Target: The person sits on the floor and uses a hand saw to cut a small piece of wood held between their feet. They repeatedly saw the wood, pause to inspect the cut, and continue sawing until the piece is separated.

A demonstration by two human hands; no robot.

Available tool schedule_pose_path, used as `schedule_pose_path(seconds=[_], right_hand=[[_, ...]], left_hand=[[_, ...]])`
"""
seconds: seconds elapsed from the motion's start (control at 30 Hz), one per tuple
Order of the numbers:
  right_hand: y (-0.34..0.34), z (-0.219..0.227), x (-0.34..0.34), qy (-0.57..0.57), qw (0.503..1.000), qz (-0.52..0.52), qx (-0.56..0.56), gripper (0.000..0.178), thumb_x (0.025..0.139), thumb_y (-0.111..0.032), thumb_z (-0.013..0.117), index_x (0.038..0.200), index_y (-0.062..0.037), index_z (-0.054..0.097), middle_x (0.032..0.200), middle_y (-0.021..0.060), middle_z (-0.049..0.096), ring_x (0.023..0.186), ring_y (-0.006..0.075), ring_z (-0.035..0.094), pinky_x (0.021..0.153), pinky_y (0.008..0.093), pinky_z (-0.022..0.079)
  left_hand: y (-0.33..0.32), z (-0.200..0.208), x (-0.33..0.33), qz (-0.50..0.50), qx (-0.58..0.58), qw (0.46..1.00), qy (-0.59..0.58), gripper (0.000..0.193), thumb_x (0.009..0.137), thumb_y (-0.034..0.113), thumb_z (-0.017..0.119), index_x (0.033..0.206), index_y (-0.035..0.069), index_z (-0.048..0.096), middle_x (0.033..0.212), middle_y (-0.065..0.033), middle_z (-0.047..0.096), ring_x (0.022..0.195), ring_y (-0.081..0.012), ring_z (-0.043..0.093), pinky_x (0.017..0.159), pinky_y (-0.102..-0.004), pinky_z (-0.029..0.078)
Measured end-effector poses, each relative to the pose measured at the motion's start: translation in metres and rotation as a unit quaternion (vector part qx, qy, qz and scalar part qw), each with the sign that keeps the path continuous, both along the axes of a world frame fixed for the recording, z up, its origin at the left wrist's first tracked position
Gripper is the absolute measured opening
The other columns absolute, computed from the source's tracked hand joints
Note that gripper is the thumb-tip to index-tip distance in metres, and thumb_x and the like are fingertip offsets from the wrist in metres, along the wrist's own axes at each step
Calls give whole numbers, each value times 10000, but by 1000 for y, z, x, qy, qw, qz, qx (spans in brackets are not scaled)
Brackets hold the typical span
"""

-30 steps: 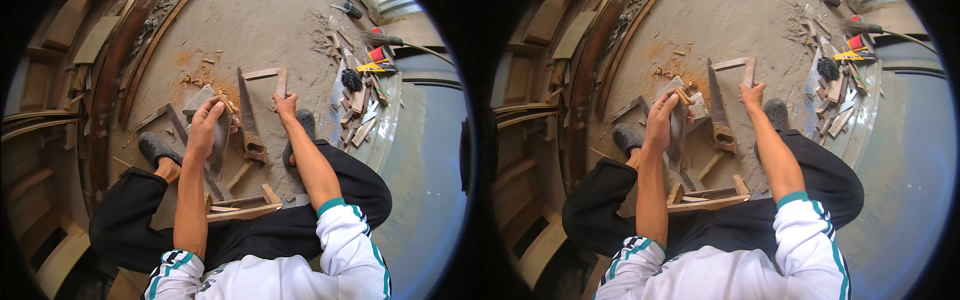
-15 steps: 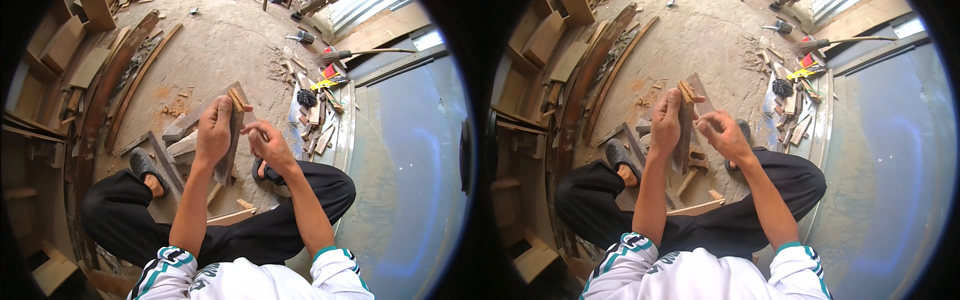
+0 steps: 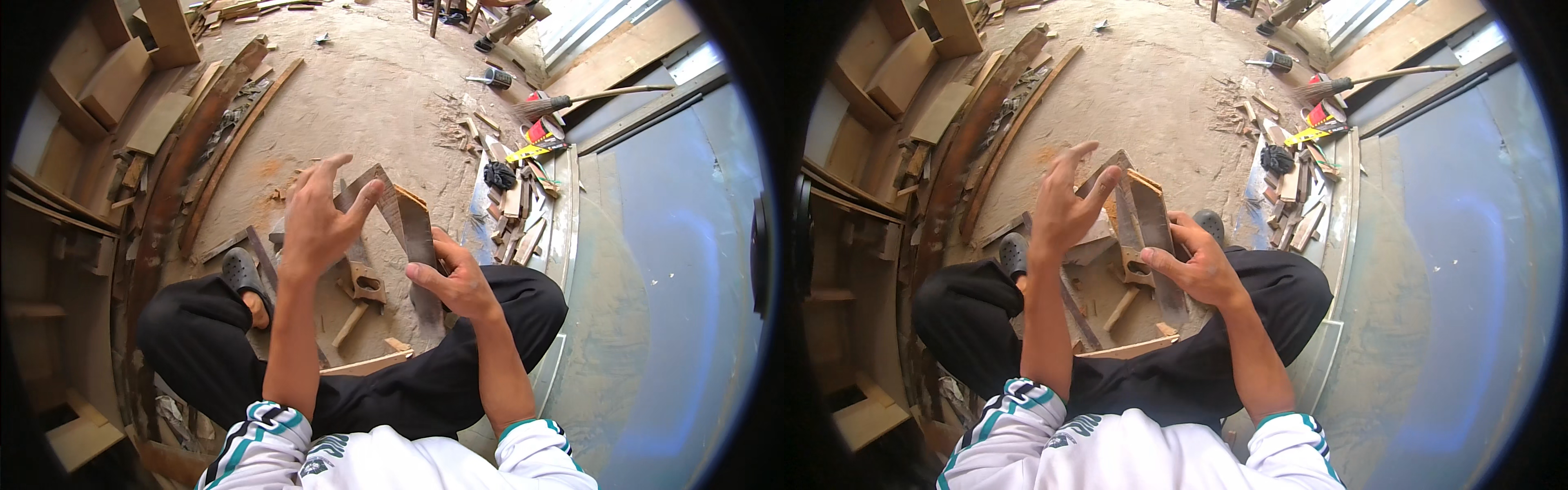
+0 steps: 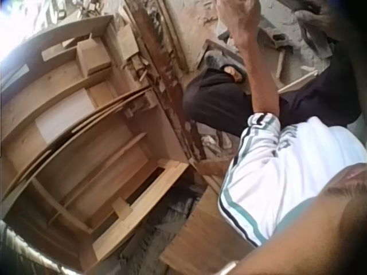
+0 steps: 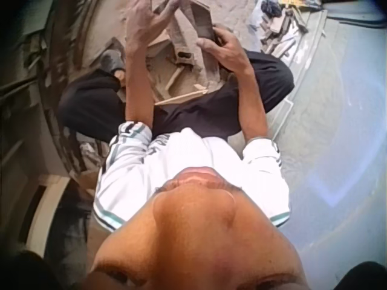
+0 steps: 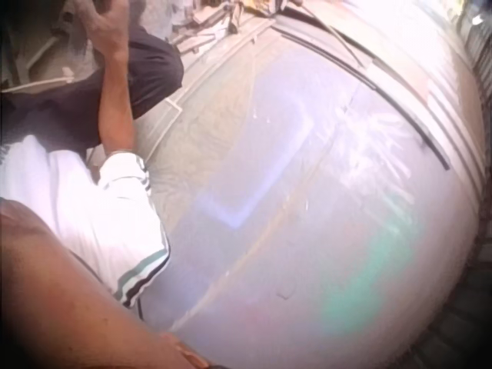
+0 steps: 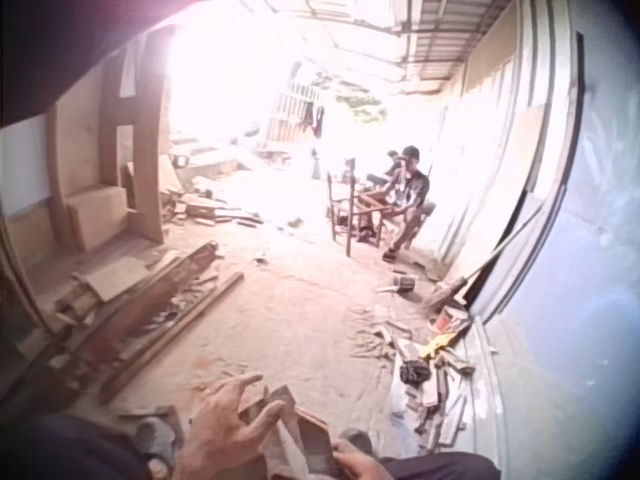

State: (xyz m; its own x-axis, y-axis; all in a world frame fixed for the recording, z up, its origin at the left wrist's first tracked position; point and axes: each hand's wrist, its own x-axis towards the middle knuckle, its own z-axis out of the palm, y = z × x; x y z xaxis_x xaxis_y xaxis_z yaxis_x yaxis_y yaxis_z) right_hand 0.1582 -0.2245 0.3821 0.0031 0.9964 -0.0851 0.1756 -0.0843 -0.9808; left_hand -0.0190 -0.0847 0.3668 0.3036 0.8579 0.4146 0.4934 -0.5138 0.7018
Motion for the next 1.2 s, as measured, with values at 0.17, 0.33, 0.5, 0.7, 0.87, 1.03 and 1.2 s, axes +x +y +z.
schedule_pose_path(seconds=[0.17, 0.33, 0.5, 0.7, 0.87, 1.03, 1.2], right_hand=[[-6, 2, 7, 32, 999, -5, -17, 320, 905, -200, 702, 1104, 47, 660, 1300, 131, 522, 1185, 228, 523, 1019, 333, 398], [-1, 14, 13, -124, 981, -133, 68, 305, 942, -227, 664, 1096, 32, 623, 1121, 108, 569, 1085, 214, 536, 967, 343, 408], [-2, -4, 8, -81, 986, -120, 76, 223, 975, -152, 632, 1146, -17, 581, 892, 47, 618, 770, 124, 562, 728, 272, 481], [3, -16, -51, 8, 999, -12, 45, 695, 972, -259, 638, 1494, 48, 299, 1316, 141, 569, 1167, 168, 541, 1020, 300, 413], [4, -25, -64, -127, 979, -78, 141, 704, 953, -272, 650, 1480, 61, 323, 1272, 236, 573, 1113, 269, 598, 974, 351, 451], [1, -19, -74, -173, 972, -99, 127, 624, 938, -158, 641, 1435, 103, 368, 1358, 311, 473, 1254, 426, 508, 960, 404, 471], [3, -18, -75, -228, 942, -157, 190, 557, 922, -116, 643, 1390, 106, 439, 1255, 270, 538, 1049, 389, 598, 885, 414, 509]], left_hand=[[6, 6, -18, -182, -396, 894, -99, 416, 925, 428, 674, 999, 19, 656, 740, -14, 608, 640, -63, 572, 550, -231, 475], [0, -10, -14, -106, -363, 917, -130, 363, 973, 392, 613, 987, 30, 612, 718, -6, 566, 613, -72, 544, 557, -233, 464], [-12, -22, 11, -89, -409, 850, -319, 267, 1058, 312, 426, 1020, 57, 497, 778, -23, 537, 622, -100, 513, 583, -300, 463], [-20, -25, 22, -115, -470, 717, -502, 308, 1054, 311, 369, 1071, 54, 536, 864, -71, 608, 744, -138, 576, 713, -289, 484], [-27, -18, 22, -139, -487, 672, -541, 406, 1037, 362, 331, 1033, 37, 575, 877, -84, 625, 781, -167, 593, 737, -295, 493], [-29, -27, 23, -194, -460, 684, -533, 506, 1031, 399, 254, 1007, 17, 585, 842, -93, 622, 771, -171, 591, 724, -308, 500], [-41, -16, 30, -153, -482, 688, -520, 513, 1028, 403, 246, 1015, 14, 581, 815, -96, 616, 758, -171, 589, 710, -305, 500]])
